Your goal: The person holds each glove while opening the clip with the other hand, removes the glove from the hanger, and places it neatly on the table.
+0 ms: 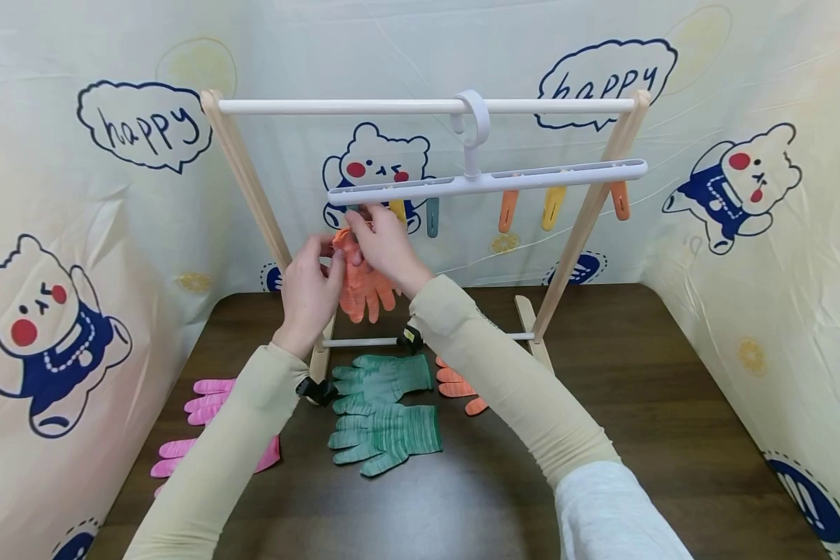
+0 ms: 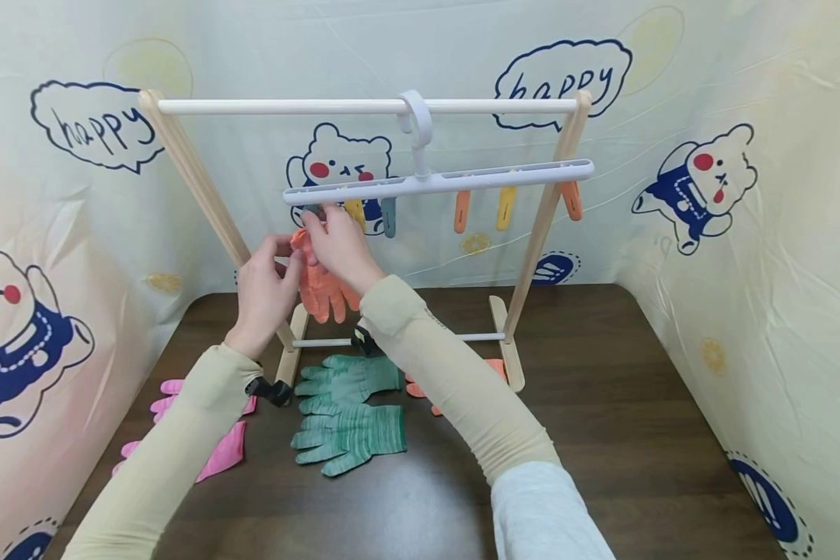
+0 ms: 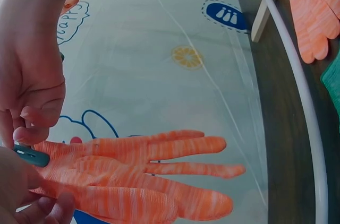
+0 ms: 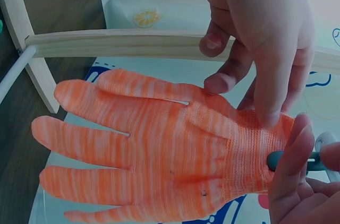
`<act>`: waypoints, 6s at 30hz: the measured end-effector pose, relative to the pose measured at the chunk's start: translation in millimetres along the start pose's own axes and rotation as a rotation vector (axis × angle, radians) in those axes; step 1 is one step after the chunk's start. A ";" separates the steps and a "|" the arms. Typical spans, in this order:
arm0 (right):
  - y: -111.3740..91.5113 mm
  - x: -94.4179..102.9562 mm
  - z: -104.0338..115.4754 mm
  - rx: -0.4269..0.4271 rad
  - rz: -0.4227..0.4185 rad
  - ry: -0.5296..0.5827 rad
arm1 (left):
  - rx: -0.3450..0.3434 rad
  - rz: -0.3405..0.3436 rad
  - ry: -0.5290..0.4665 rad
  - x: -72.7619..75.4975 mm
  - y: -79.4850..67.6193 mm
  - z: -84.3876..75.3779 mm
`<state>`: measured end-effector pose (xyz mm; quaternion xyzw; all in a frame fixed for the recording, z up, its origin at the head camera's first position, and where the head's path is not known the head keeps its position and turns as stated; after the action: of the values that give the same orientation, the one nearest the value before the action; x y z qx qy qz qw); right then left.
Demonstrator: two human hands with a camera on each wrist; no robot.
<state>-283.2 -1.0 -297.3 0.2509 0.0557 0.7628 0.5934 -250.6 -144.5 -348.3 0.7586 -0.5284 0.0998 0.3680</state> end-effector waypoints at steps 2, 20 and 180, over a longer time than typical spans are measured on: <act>-0.4 -0.1 0.3 0.000 -0.010 0.016 | 0.004 0.006 0.004 -0.1 -0.8 0.6; -1.5 -2.0 4.4 -0.016 -0.106 0.037 | 0.007 0.009 0.006 2.0 -2.4 -1.8; -219.6 117.7 -69.3 0.195 -0.125 -0.533 | -0.191 0.183 0.017 7.4 -111.5 -3.6</act>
<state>-141.7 187.2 -404.2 0.4943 -0.0138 0.6230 0.6061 -149.1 -128.5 -392.3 0.6681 -0.5992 0.0886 0.4322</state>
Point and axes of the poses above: each hand's wrist, its own y-axis towards the middle knuckle, its own x-axis out of the back of the hand, z = x × y, the point moved 1 cm from there along y, towards the middle knuckle, and after that the axes turned 11 degrees about x, right-handed, at the moved point
